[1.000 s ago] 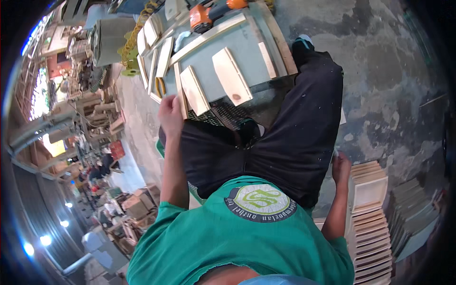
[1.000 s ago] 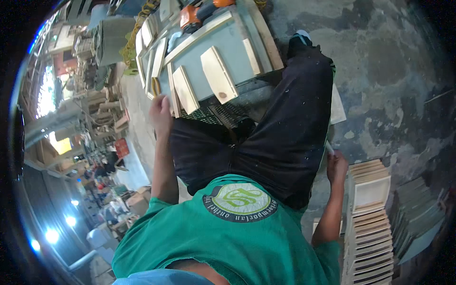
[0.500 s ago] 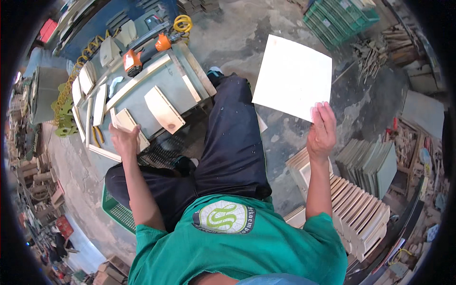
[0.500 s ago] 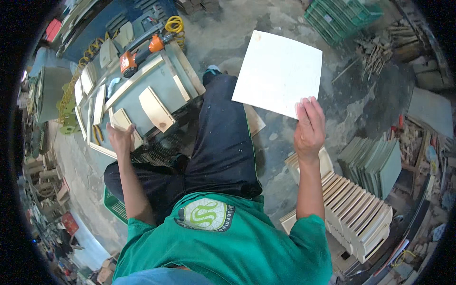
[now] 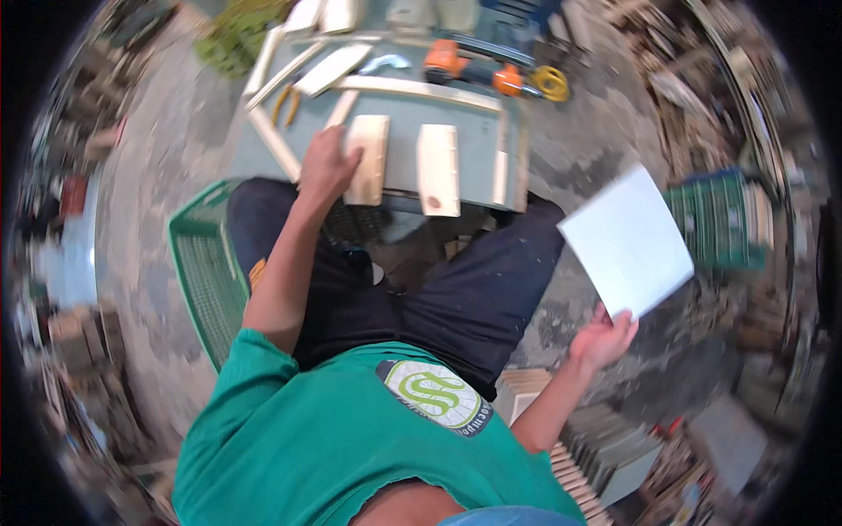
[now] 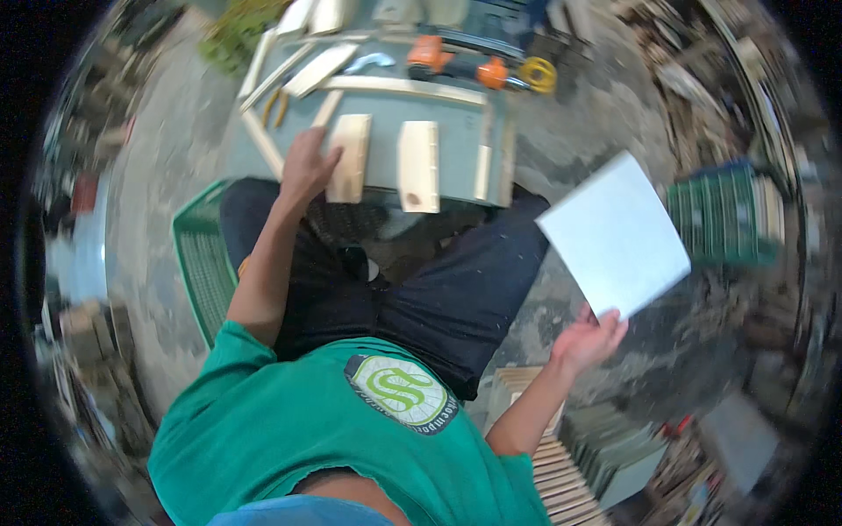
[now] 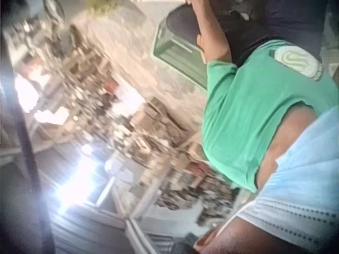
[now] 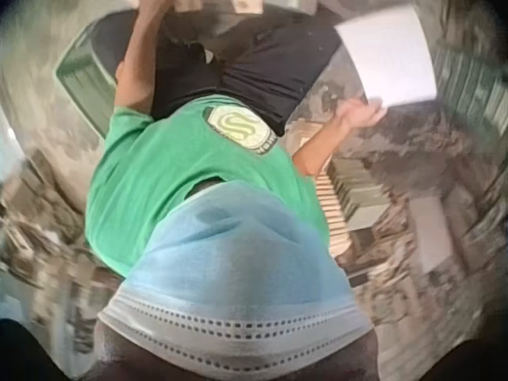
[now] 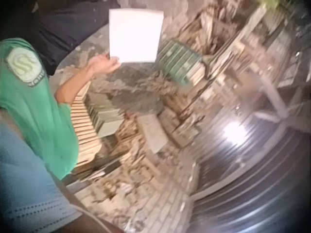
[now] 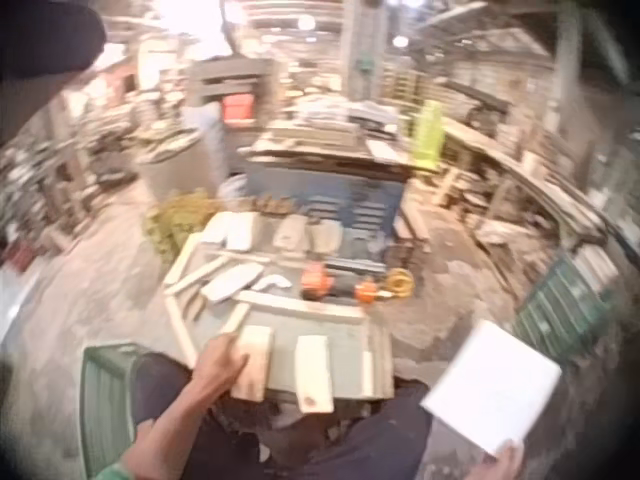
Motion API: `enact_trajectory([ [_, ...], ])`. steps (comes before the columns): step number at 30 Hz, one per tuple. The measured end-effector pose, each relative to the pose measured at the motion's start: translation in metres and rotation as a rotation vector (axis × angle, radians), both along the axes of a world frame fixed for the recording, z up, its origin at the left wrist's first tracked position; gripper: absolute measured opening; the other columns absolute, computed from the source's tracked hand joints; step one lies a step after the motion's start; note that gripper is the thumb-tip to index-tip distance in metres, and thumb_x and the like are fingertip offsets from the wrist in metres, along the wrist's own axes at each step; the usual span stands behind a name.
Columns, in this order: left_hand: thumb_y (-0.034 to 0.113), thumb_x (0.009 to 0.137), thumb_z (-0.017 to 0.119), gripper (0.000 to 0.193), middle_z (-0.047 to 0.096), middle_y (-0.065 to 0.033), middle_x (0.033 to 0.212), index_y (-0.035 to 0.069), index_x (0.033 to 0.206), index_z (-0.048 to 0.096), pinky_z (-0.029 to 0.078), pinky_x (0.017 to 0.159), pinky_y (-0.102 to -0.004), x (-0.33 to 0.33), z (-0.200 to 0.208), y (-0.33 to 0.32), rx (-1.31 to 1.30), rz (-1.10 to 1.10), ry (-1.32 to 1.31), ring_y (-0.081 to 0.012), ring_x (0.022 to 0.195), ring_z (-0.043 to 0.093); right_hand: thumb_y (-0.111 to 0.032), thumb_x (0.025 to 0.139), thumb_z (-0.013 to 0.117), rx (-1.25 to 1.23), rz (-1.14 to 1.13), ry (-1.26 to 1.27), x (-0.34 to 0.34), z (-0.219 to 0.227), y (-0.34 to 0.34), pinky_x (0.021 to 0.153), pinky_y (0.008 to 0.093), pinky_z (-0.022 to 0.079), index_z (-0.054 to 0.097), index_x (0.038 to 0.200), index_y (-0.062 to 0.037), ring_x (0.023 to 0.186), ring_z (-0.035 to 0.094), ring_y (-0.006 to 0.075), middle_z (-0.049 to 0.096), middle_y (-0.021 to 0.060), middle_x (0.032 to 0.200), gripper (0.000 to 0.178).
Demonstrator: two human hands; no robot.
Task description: Assembling and cleaning wooden box components using a nail gun and cloth in a woodworking workshop.
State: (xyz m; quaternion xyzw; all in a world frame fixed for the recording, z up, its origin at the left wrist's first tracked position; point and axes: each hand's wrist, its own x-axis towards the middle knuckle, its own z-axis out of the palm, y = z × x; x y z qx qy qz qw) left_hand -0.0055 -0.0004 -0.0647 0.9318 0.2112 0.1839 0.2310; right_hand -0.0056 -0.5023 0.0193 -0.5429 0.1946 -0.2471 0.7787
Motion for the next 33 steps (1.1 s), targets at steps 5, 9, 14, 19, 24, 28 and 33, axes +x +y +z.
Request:
enact_trajectory([
  [5,0.026,0.087,0.071,0.035,0.064,-0.0188,0.105,0.002,0.111,0.065,0.05,0.089,-0.0426,-0.034,0.045,0.003,-0.141,0.028,-0.037,-0.0367,0.099,0.063,-0.013,0.1,0.052,0.228,0.149,-0.015,0.013,-0.032,-0.034,0.08,0.034,0.057,0.051,0.123,0.0055,0.098,0.063,0.0255,0.06,0.0161,0.116,0.029],
  [9,0.034,0.087,0.069,0.038,0.064,-0.0156,0.11,0.006,0.114,0.066,0.05,0.089,-0.0459,-0.108,0.044,0.04,0.011,0.215,-0.037,-0.036,0.104,0.062,-0.01,0.095,0.053,0.22,-0.204,0.114,0.035,-0.094,-0.069,0.079,0.0346,0.059,0.052,0.118,0.0109,0.095,0.063,0.0293,0.06,0.0185,0.113,0.031],
  [14,0.04,0.089,0.068,0.046,0.065,-0.0149,0.121,0.007,0.12,0.066,0.049,0.093,-0.0407,-0.188,-0.011,0.072,-0.042,0.44,-0.147,-0.0327,0.11,0.062,-0.026,0.097,0.052,-0.141,-0.016,0.507,0.012,-0.229,-0.138,0.079,0.0462,0.06,0.052,0.12,0.0108,0.102,0.062,0.0384,0.057,0.0275,0.12,0.044],
  [19,0.043,0.086,0.067,0.043,0.073,-0.0156,0.096,0.004,0.103,0.071,0.053,0.084,-0.0375,-0.286,-0.102,0.094,-0.658,0.678,0.048,-0.0303,0.093,0.069,-0.035,0.099,0.05,0.005,0.222,0.634,0.003,-0.222,-0.118,0.086,0.0508,0.058,0.052,0.126,0.0079,0.109,0.061,0.0403,0.056,0.0267,0.127,0.051],
  [24,0.045,0.079,0.063,0.044,0.071,-0.0218,0.105,0.008,0.1,0.075,0.054,0.087,-0.0437,-0.41,-0.21,0.05,-0.803,0.867,0.648,-0.0337,0.097,0.069,-0.038,0.099,0.049,-0.08,0.43,0.741,0.018,-0.186,-0.079,0.088,0.0521,0.057,0.051,0.129,0.0066,0.111,0.06,0.0407,0.055,0.0257,0.13,0.053],
  [28,0.043,0.08,0.062,0.052,0.068,-0.0228,0.118,0.002,0.11,0.072,0.051,0.096,-0.0454,-0.477,-0.254,-0.006,-0.812,0.944,0.913,-0.0378,0.109,0.066,-0.04,0.1,0.048,-0.172,0.542,0.818,0.032,-0.156,-0.068,0.09,0.0532,0.056,0.051,0.13,0.0056,0.113,0.059,0.041,0.055,0.025,0.132,0.055],
  [33,0.039,0.082,0.062,0.049,0.067,-0.0245,0.117,-0.002,0.107,0.072,0.051,0.096,-0.0457,-0.456,-0.263,-0.018,-0.909,0.904,0.851,-0.0379,0.11,0.065,-0.042,0.1,0.047,-0.301,0.633,0.878,0.048,-0.109,-0.04,0.092,0.0545,0.054,0.05,0.132,0.0043,0.115,0.058,0.0414,0.054,0.024,0.134,0.057],
])
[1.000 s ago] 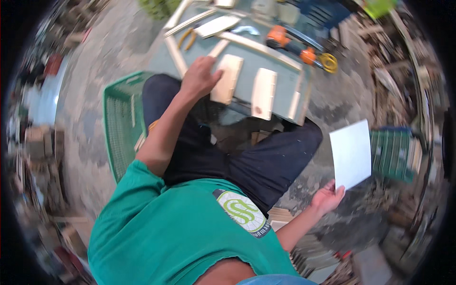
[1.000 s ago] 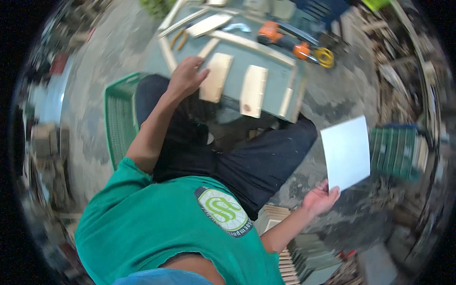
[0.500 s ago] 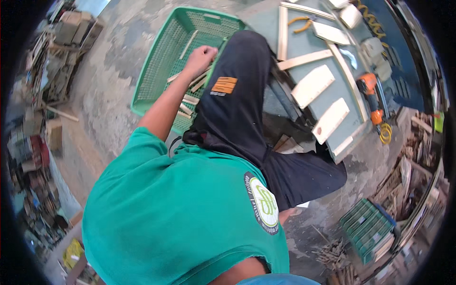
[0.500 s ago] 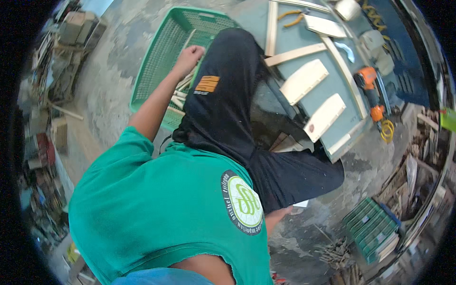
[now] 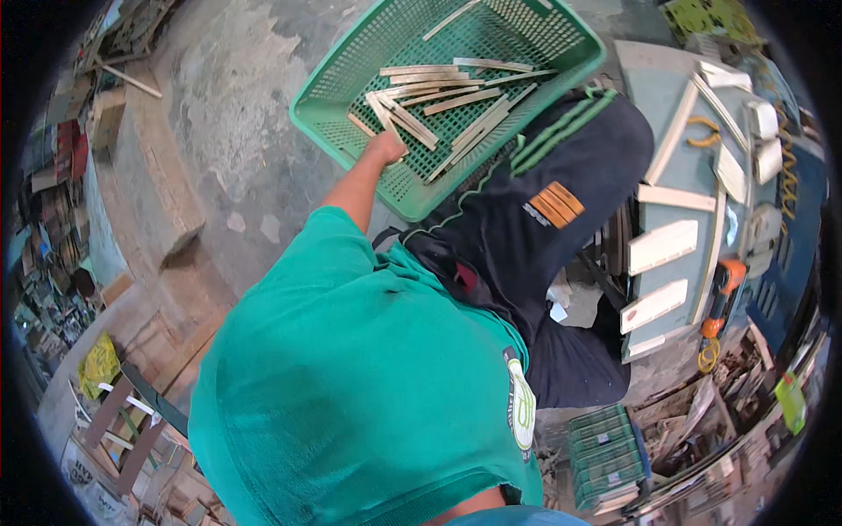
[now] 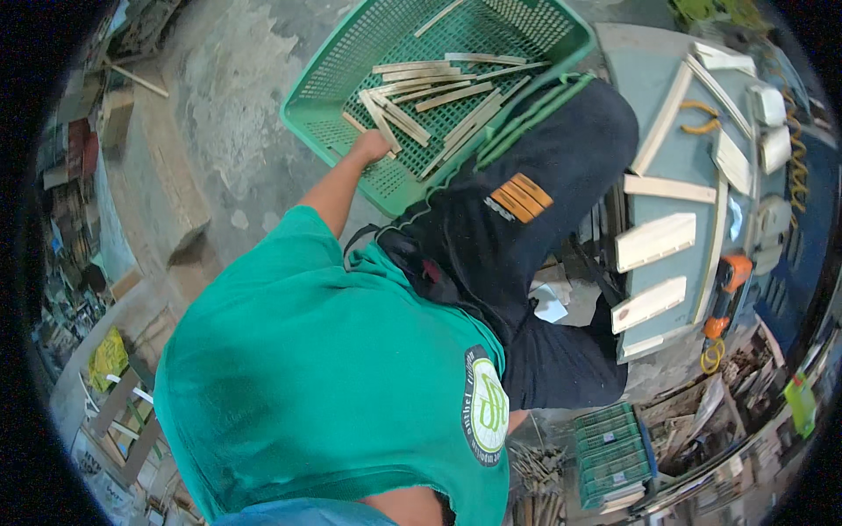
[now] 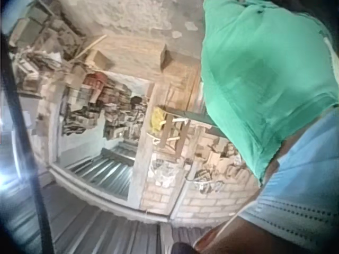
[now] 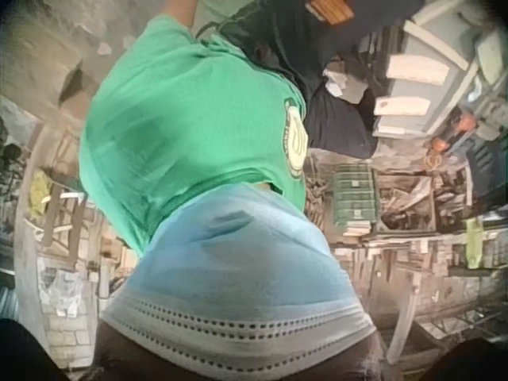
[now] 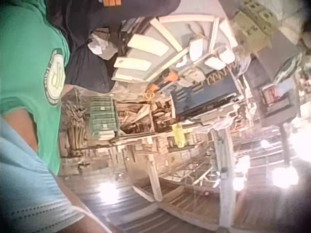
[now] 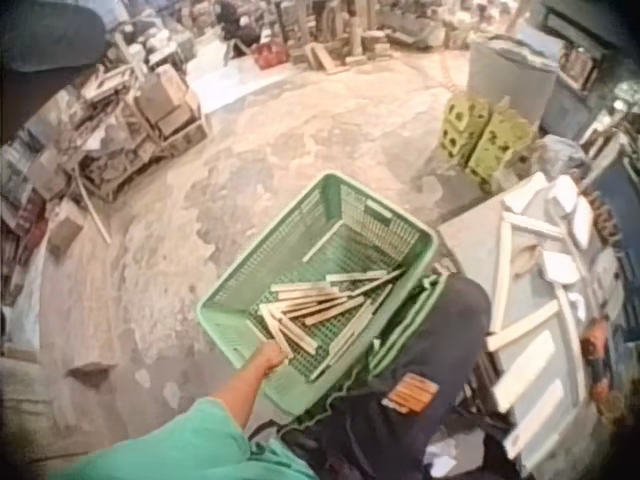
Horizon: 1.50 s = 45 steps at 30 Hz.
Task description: Assembling and cleaning wooden box components using a nail gun and cloth in a woodworking workshop.
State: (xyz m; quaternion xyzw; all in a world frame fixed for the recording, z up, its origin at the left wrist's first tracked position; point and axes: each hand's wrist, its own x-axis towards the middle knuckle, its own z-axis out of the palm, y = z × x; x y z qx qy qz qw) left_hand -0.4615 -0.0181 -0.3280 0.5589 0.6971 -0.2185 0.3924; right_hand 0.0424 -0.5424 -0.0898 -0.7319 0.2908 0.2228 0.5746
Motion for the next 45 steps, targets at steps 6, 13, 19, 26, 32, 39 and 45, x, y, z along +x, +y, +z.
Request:
enact_trajectory([
  [6,0.037,0.083,0.061,0.04,0.071,-0.0243,0.102,0.001,0.093,0.074,0.052,0.09,-0.0499,0.009,-0.061,0.014,-0.091,0.151,-0.119,-0.0421,0.097,0.067,-0.045,0.1,0.045,-0.089,0.142,0.048,0.021,0.042,0.051,0.095,0.056,0.053,0.05,0.135,0.0028,0.118,0.057,0.0418,0.053,0.0229,0.137,0.059],
  [13,0.02,0.092,0.053,0.029,0.06,-0.0183,0.128,0.005,0.115,0.065,0.048,0.098,-0.0508,0.034,-0.068,0.098,0.324,0.189,0.021,-0.0363,0.117,0.058,-0.054,0.101,0.037,-0.215,0.19,0.123,0.045,0.072,0.092,0.106,0.0596,0.044,0.045,0.145,-0.0048,0.128,0.051,0.0423,0.05,0.0153,0.146,0.067],
  [19,0.009,0.096,0.051,0.042,0.048,-0.0103,0.14,0.013,0.138,0.049,0.039,0.108,-0.0498,0.043,-0.099,0.174,0.443,-0.108,0.094,-0.0301,0.133,0.044,-0.053,0.101,0.031,-0.323,0.223,0.114,0.022,0.088,0.132,0.106,0.0583,0.045,0.043,0.146,-0.0029,0.129,0.051,0.0429,0.048,0.0177,0.146,0.069],
  [26,0.015,0.098,0.047,0.031,0.056,-0.0119,0.128,0.015,0.128,0.056,0.038,0.106,-0.0494,0.052,-0.112,0.177,0.248,-0.135,0.17,-0.028,0.128,0.05,-0.054,0.1,0.033,-0.547,0.305,0.026,0.058,0.081,0.077,0.105,0.0534,0.048,0.047,0.143,-0.0013,0.124,0.056,0.0404,0.053,0.019,0.142,0.069],
  [32,0.014,0.095,0.05,0.022,0.06,-0.016,0.123,0.01,0.115,0.061,0.049,0.092,-0.0494,0.036,-0.124,0.142,0.263,-0.264,0.037,-0.0334,0.113,0.061,-0.049,0.099,0.036,-0.462,0.157,0.029,0.052,0.074,0.082,0.101,0.0524,0.05,0.051,0.138,0.002,0.119,0.059,0.0408,0.056,0.0201,0.137,0.066],
  [39,0.015,0.088,0.063,0.029,0.065,-0.0176,0.11,0.001,0.112,0.055,0.055,0.08,-0.0474,0.045,-0.032,0.14,0.666,0.098,-0.12,-0.0335,0.094,0.069,-0.038,0.096,0.05,-0.876,0.383,-0.328,0.039,0.083,0.124,0.098,0.0457,0.05,0.058,0.129,0.0062,0.112,0.062,0.0372,0.061,0.0203,0.128,0.056],
  [45,0.014,0.094,0.061,0.028,0.066,-0.0162,0.096,-0.005,0.113,0.053,0.061,0.073,-0.0376,0.085,0.174,0.153,0.47,0.836,-1.136,-0.025,0.089,0.073,-0.009,0.097,0.057,-0.611,0.906,-0.895,-0.026,0.113,0.329,0.104,0.035,0.043,0.06,0.124,0.0072,0.114,0.06,0.0236,0.064,0.0138,0.122,0.032],
])
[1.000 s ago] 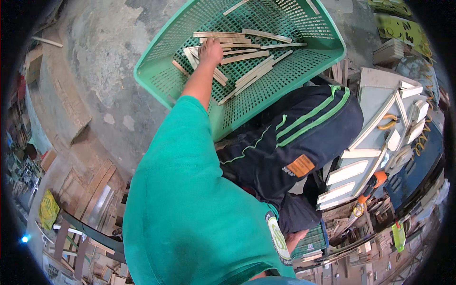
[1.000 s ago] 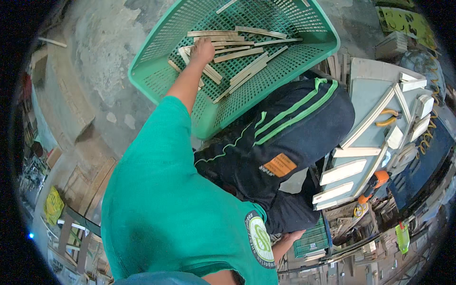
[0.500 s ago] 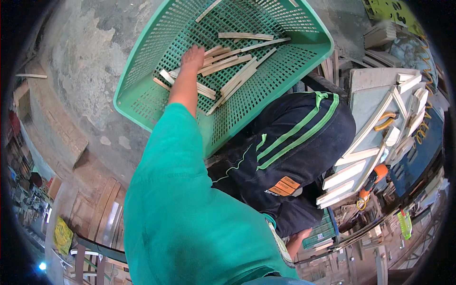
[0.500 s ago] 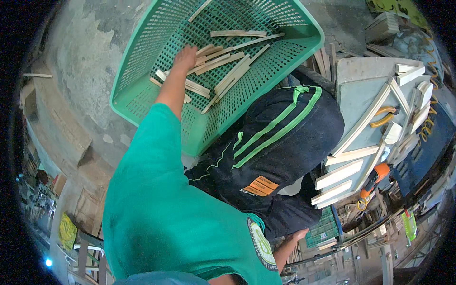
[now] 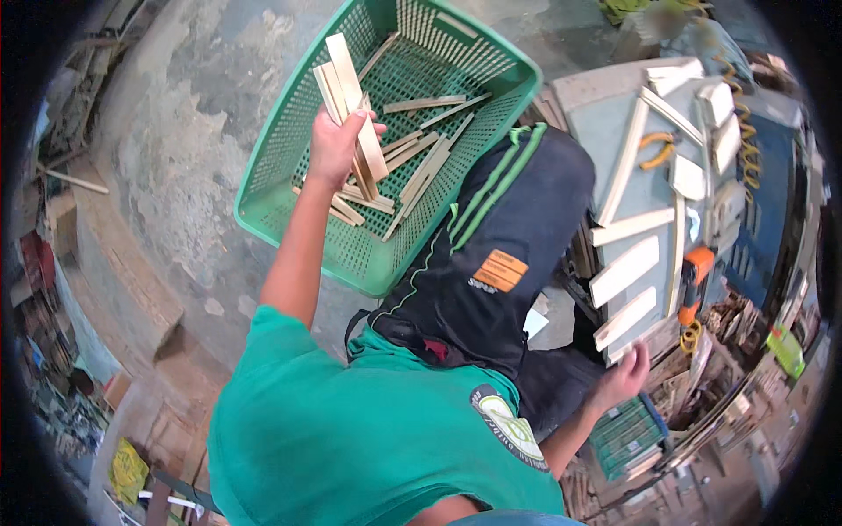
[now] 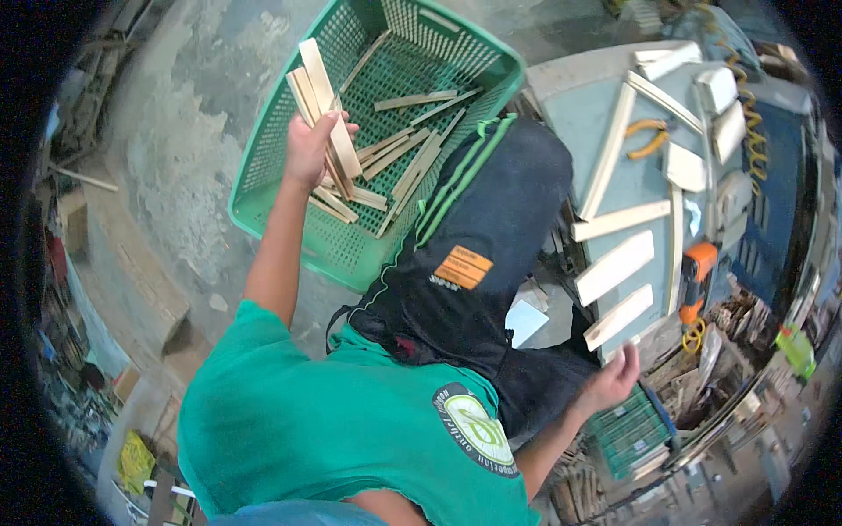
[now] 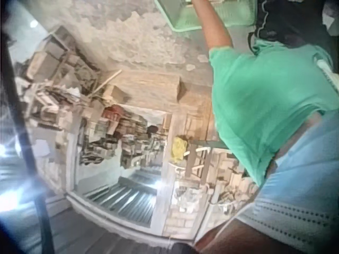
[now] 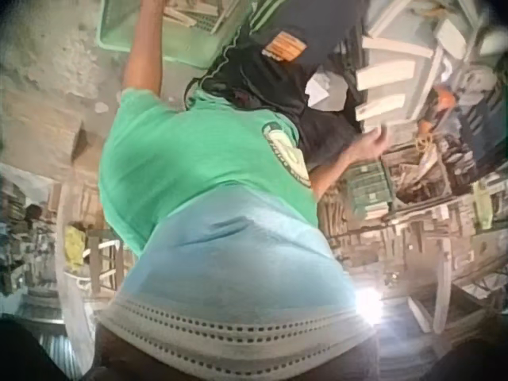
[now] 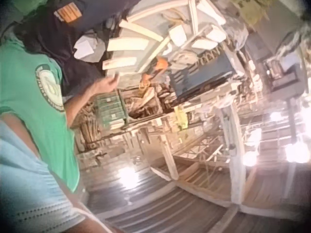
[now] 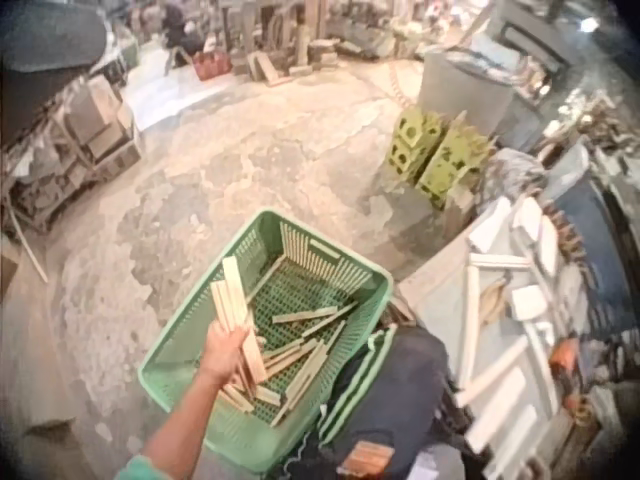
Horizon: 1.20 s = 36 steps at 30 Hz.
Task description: Assembling and cleaning wooden box components using a nail gun and cloth in a woodworking workshop.
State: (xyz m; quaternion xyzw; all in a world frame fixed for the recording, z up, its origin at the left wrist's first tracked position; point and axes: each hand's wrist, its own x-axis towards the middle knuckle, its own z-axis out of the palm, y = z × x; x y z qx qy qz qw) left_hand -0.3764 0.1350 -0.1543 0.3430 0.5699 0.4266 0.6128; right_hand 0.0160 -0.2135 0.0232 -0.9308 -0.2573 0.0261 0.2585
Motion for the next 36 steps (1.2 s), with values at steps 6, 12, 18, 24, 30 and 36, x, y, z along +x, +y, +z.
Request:
enact_trajectory([
  [6,0.017,0.098,0.057,0.034,0.066,-0.0203,0.11,-0.007,0.122,0.053,0.06,0.089,-0.0433,0.095,0.146,-0.048,0.026,-0.368,-0.658,-0.0286,0.1,0.07,-0.004,0.082,0.072,0.427,0.781,0.22,-0.101,0.021,0.125,0.093,0.0382,0.051,0.065,0.115,0.0017,0.106,0.065,0.0305,0.067,0.0182,0.118,0.034],
  [12,0.017,0.101,0.051,0.038,0.061,-0.0216,0.126,0.0,0.135,0.044,0.057,0.094,-0.0452,0.165,0.193,-0.121,-0.09,-0.641,-0.874,-0.031,0.114,0.065,-0.008,0.087,0.076,0.584,0.644,0.398,-0.11,0.028,0.111,0.069,0.0229,0.052,0.061,0.105,-0.0024,0.075,0.059,0.0118,0.06,0.0083,0.094,0.025],
  [18,0.018,0.106,0.047,0.028,0.061,-0.0101,0.112,0.003,0.13,0.046,0.057,0.08,-0.0304,0.222,0.18,-0.154,0.17,-0.719,-0.342,-0.017,0.095,0.067,-0.01,0.093,0.072,0.908,0.315,0.866,-0.075,0.014,0.023,0.068,0.0194,0.048,0.059,0.109,0.0007,0.074,0.057,0.0044,0.064,0.0002,0.09,0.023],
  [24,0.032,0.107,0.046,0.033,0.063,-0.008,0.105,0.004,0.124,0.05,0.05,0.059,-0.0201,0.249,0.177,-0.186,0.052,-0.883,-0.313,-0.006,0.072,0.059,-0.012,0.092,0.072,0.637,0.23,0.083,-0.073,-0.007,-0.042,0.069,0.0273,0.049,0.059,0.103,-0.0014,0.08,0.057,0.0093,0.064,0.0049,0.099,0.02],
  [30,0.041,0.107,0.038,0.046,0.063,-0.0147,0.109,0.003,0.131,0.044,0.057,0.089,-0.0468,0.279,0.207,-0.224,-0.318,-0.908,-0.721,-0.0288,0.102,0.065,-0.019,0.094,0.071,0.817,0.164,0.709,-0.071,-0.007,-0.064,0.073,0.0273,0.051,0.06,0.108,-0.0003,0.082,0.062,0.0117,0.065,0.0051,0.092,0.026],
  [36,0.039,0.107,0.042,0.042,0.062,-0.0107,0.105,0.005,0.133,0.043,0.056,0.09,-0.0476,0.292,0.189,-0.238,-0.243,-0.963,-0.673,-0.0261,0.106,0.064,-0.014,0.089,0.076,0.592,0.218,0.491,-0.072,0.001,-0.067,0.078,0.0265,0.054,0.06,0.111,-0.0001,0.087,0.066,0.0106,0.069,0.0059,0.096,0.03],
])
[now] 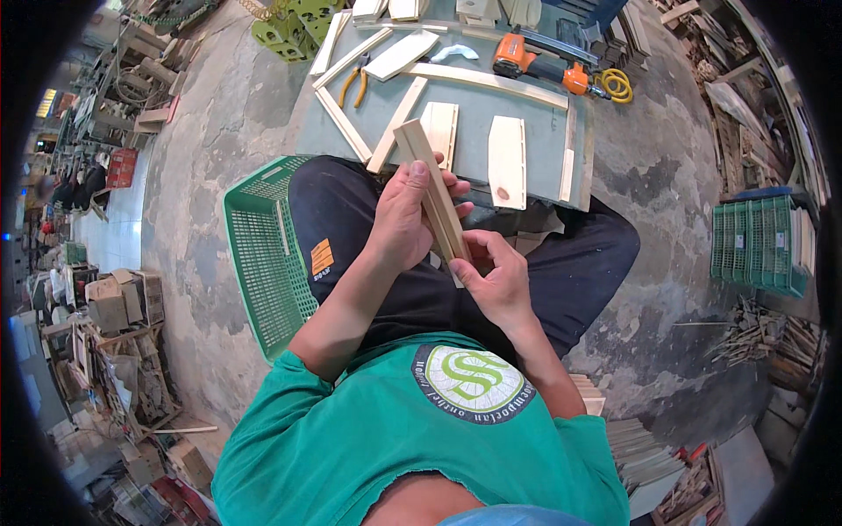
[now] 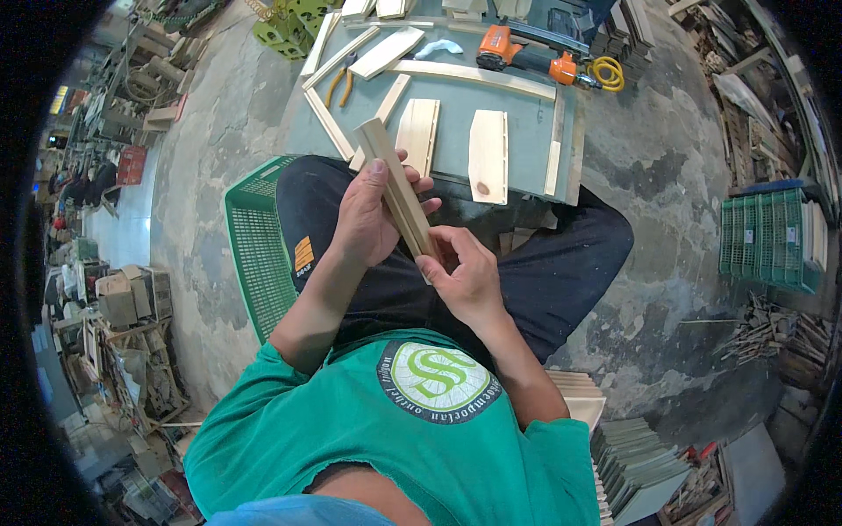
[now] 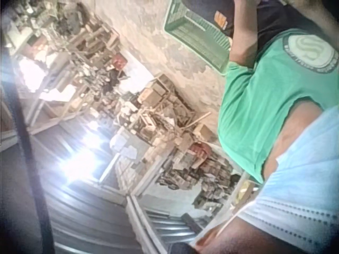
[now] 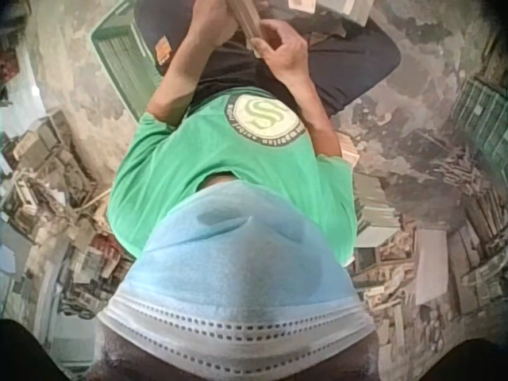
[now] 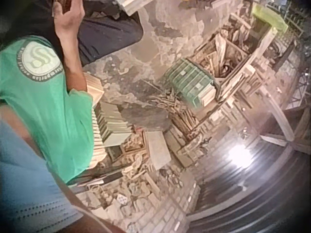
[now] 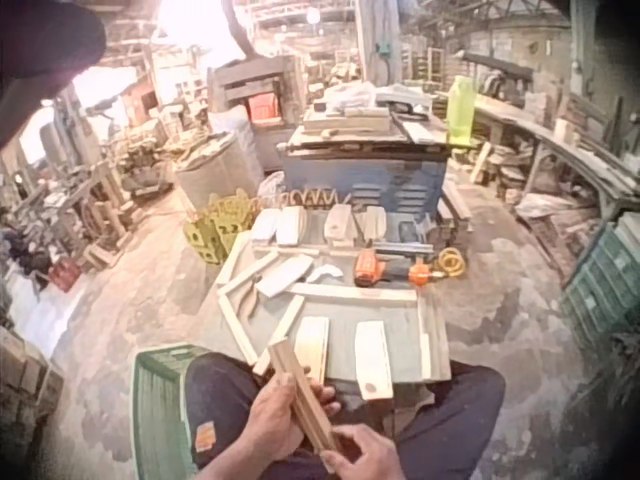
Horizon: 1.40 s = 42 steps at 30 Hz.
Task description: Assembling and cleaning wooden box components using a nail gun and cloth in a woodworking workshop.
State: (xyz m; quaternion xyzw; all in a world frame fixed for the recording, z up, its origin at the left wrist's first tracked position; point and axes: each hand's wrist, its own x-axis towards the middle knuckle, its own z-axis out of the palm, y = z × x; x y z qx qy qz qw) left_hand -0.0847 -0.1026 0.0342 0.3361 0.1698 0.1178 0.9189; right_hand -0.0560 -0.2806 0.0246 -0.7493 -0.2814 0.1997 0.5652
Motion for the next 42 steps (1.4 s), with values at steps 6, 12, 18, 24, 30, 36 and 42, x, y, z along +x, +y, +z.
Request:
enact_trajectory([
  [6,0.037,0.105,0.049,0.044,0.061,-0.006,0.104,0.008,0.137,0.042,0.057,0.085,-0.0373,0.004,0.001,-0.009,0.114,-0.058,0.077,-0.0196,0.101,0.064,-0.007,0.087,0.077,-0.018,0.032,0.265,0.004,-0.003,-0.009,0.078,0.0264,0.055,0.06,0.108,0.0004,0.085,0.066,0.01,0.069,0.0059,0.096,0.029],
  [12,0.019,0.1,0.06,0.052,0.063,-0.0099,0.105,0.006,0.144,0.035,0.056,0.072,-0.0285,0.01,0.004,0.019,0.606,-0.119,0.156,-0.0157,0.09,0.065,-0.009,0.088,0.077,0.157,0.021,0.495,0.002,-0.009,-0.018,0.076,0.0225,0.052,0.059,0.108,0.0,0.083,0.063,0.0073,0.067,0.003,0.093,0.028],
  [18,0.013,0.096,0.066,0.054,0.061,-0.0136,0.107,0.01,0.141,0.036,0.059,0.073,-0.0315,0.011,0.012,0.03,0.647,-0.175,0.157,-0.0174,0.092,0.064,-0.013,0.088,0.078,0.146,0.061,0.536,-0.002,-0.001,-0.021,0.069,0.0191,0.049,0.06,0.106,-0.0016,0.076,0.057,0.0039,0.064,-0.0002,0.088,0.028],
  [24,0.018,0.095,0.069,0.055,0.061,-0.0119,0.107,0.011,0.139,0.037,0.059,0.07,-0.0295,0.011,-0.005,0.039,0.634,-0.201,0.131,-0.0171,0.092,0.065,-0.011,0.088,0.078,0.137,0.071,0.523,-0.001,0.0,-0.025,0.07,0.0192,0.049,0.06,0.104,-0.0011,0.078,0.058,0.004,0.064,-0.0001,0.088,0.026],
  [30,0.018,0.096,0.068,0.055,0.064,-0.0132,0.106,0.007,0.139,0.037,0.06,0.073,-0.0328,0.012,-0.019,0.049,0.526,-0.19,0.135,-0.0194,0.091,0.069,-0.002,0.089,0.072,0.272,0.221,0.645,0.002,0.011,-0.037,0.091,0.0295,0.053,0.053,0.13,0.0059,0.104,0.065,0.0168,0.063,0.0125,0.121,0.047],
  [36,0.017,0.094,0.069,0.056,0.064,-0.0155,0.106,0.004,0.138,0.036,0.062,0.071,-0.0328,0.011,-0.026,0.057,0.438,-0.138,0.161,-0.0187,0.084,0.07,0.013,0.084,0.064,0.1,0.343,0.287,0.005,0.014,-0.042,0.094,0.0315,0.054,0.046,0.143,0.0053,0.111,0.066,0.0224,0.057,0.0159,0.133,0.063],
  [42,0.015,0.094,0.069,0.056,0.065,-0.0136,0.104,0.007,0.138,0.035,0.06,0.066,-0.0314,0.002,-0.038,0.064,0.308,-0.133,0.2,-0.0195,0.084,0.07,0.011,0.078,0.067,0.046,0.363,0.078,0.003,0.006,-0.037,0.085,0.0308,0.058,0.057,0.135,0.0004,0.102,0.069,0.0216,0.06,0.0189,0.132,0.059],
])
